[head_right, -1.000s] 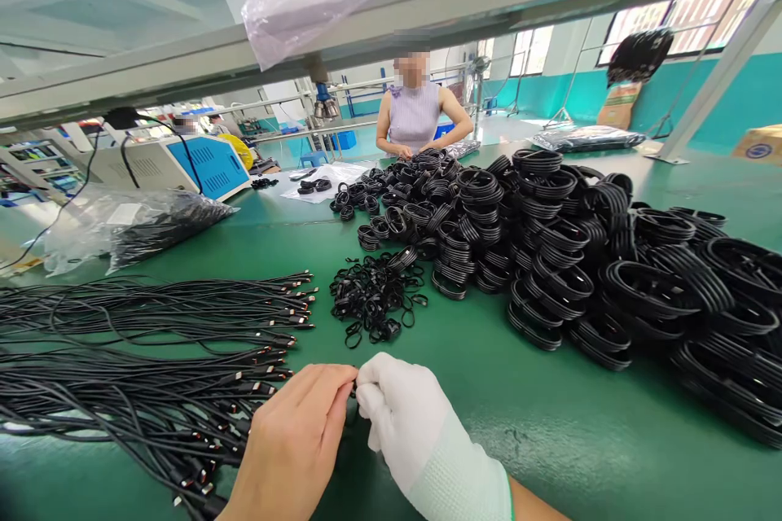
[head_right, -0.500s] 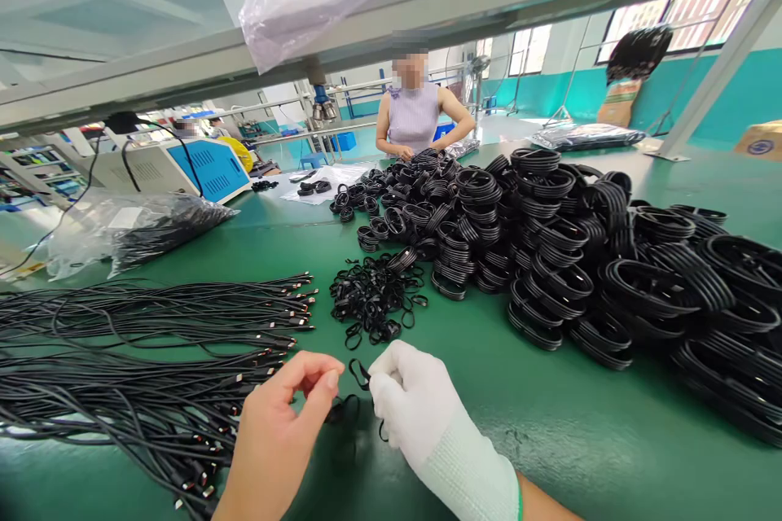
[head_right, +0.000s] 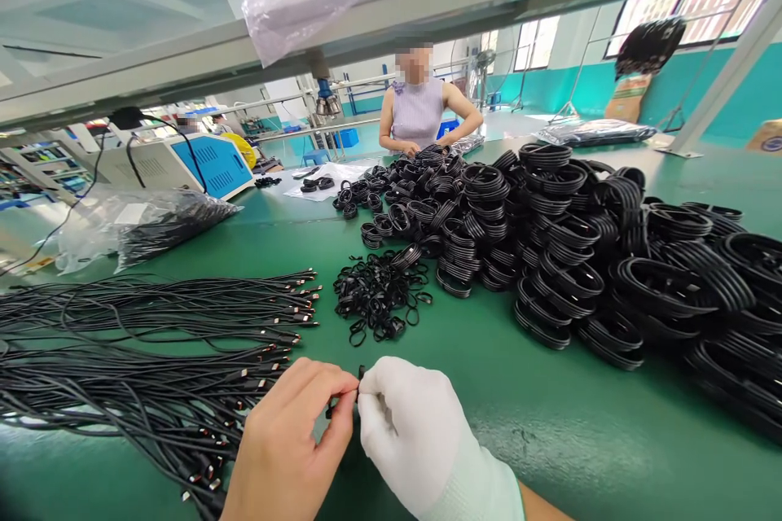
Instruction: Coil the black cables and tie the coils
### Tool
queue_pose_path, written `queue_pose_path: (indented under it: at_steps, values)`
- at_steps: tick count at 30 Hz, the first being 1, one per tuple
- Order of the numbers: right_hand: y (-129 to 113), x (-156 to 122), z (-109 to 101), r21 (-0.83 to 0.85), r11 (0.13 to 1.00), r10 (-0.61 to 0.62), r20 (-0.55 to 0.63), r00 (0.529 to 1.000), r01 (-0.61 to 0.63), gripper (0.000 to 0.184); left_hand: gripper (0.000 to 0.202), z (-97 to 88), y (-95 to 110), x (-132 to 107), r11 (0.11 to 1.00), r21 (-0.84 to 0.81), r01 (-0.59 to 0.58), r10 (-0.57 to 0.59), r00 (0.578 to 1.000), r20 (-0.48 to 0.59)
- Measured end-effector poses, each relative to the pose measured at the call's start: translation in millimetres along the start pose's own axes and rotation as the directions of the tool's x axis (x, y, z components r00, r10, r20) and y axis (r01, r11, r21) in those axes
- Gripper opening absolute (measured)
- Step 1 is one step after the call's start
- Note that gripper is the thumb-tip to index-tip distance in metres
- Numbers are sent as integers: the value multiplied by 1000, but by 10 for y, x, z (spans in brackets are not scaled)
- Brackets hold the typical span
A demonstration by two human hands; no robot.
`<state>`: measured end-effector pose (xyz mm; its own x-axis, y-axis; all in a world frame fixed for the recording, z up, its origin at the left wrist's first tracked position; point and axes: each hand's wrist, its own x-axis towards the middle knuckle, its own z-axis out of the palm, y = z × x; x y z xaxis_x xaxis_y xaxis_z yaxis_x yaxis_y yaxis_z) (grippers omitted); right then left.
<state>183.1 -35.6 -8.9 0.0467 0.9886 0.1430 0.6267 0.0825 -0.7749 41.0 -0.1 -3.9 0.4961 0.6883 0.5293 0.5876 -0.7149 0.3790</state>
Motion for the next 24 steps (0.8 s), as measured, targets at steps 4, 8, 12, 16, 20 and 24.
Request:
queue_pose_path:
  at_steps: [4,8,12,16,20,24]
  values:
    - [-18,-11,-19,63,998,12,-45,999,-9,16,18,15,49,12,989,-127,75,-82,996,-46]
    - [-47,17,-85,512,794,266,192,945,-328,5,11,22,74,50,753,-445,485,-427,875,230]
    - [-22,48,-79,742,514,278,331,902,-431,7,12,62,73,63,330,-686,648,-494,738,460]
    - [25,64,-59,805,452,241,305,921,-385,6,9,60,82,39,490,-683,541,-505,815,284]
    - [16,73,-90,774,515,170,329,929,-368,10,14,-10,69,5,913,-365,180,-210,977,-44]
    - [-3,56,-65,769,514,136,364,922,-380,27,18,-25,84,-17,981,-196,-3,-21,992,-121]
